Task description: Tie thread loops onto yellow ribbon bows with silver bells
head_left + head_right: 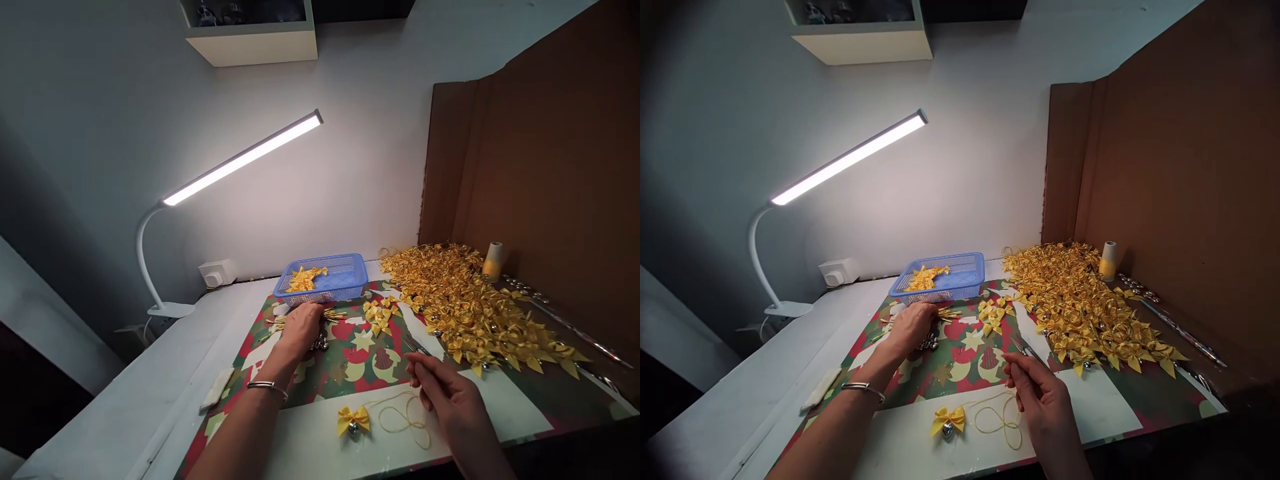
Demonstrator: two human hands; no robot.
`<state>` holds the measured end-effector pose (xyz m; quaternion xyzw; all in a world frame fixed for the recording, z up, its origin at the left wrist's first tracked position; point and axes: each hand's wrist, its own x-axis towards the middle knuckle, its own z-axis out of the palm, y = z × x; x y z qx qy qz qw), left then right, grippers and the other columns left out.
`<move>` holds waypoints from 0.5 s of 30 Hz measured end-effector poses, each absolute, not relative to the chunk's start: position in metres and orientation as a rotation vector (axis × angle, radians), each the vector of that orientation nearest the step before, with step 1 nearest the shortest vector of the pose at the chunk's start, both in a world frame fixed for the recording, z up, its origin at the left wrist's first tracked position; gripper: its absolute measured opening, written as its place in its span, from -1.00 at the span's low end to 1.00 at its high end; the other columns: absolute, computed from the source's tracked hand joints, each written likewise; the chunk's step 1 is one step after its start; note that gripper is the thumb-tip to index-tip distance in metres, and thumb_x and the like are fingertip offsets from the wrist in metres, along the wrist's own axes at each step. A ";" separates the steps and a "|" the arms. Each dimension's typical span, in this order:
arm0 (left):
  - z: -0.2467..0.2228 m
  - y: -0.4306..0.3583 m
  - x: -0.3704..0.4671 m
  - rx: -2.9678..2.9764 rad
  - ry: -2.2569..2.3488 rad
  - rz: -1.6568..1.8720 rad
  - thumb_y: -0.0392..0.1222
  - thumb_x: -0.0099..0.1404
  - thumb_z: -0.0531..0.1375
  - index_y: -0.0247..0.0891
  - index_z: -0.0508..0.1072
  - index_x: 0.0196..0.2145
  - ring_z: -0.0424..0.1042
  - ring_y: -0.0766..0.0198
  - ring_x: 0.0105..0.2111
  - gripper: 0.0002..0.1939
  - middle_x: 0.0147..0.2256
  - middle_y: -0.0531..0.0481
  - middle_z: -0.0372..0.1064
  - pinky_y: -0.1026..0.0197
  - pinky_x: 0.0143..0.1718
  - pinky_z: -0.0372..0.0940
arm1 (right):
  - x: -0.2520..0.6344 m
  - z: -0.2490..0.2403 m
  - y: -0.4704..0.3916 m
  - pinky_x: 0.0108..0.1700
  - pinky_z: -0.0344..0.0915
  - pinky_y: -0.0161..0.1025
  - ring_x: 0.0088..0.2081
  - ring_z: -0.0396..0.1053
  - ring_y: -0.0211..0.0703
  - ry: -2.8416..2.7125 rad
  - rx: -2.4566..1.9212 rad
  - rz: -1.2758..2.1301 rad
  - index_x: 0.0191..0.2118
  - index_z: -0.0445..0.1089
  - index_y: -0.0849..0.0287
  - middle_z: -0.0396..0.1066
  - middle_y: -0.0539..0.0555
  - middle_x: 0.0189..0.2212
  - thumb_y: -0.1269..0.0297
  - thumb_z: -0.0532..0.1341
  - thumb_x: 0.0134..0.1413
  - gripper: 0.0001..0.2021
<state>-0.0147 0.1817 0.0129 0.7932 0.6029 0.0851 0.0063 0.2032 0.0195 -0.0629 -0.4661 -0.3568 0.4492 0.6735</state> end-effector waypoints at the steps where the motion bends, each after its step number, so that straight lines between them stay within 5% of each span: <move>1: 0.013 0.182 -0.015 2.463 1.899 0.295 -0.14 0.37 0.20 -0.27 0.49 -0.12 0.47 0.08 -0.09 -0.80 -0.07 -0.11 0.48 -0.11 -0.05 0.38 | 0.203 -0.063 0.019 -0.48 0.16 -0.37 -0.50 0.18 -0.34 -0.803 -1.048 1.012 -0.16 0.57 0.19 0.45 0.09 -0.37 -0.06 0.34 0.05 -0.60; 9: 0.035 0.173 -0.015 2.132 1.828 0.796 -0.13 0.37 0.20 -0.28 0.49 -0.15 0.47 0.09 -0.11 -0.81 -0.11 -0.09 0.49 -0.11 -0.05 0.37 | 0.206 -0.068 0.021 -0.50 0.19 -0.39 -0.52 0.20 -0.34 -0.854 -1.048 1.009 -0.16 0.57 0.21 0.45 0.10 -0.39 -0.09 0.32 0.06 -0.57; 15: 0.058 0.117 0.001 1.640 1.330 1.149 -0.13 0.36 0.21 -0.30 0.45 -0.17 0.52 0.17 -0.26 -0.82 -0.31 0.00 0.50 0.03 -0.19 0.42 | 0.205 -0.059 0.019 -0.50 0.23 -0.44 -0.56 0.18 -0.41 -0.928 -1.029 0.893 -0.12 0.54 0.13 0.42 0.02 -0.40 0.03 0.24 0.21 -0.70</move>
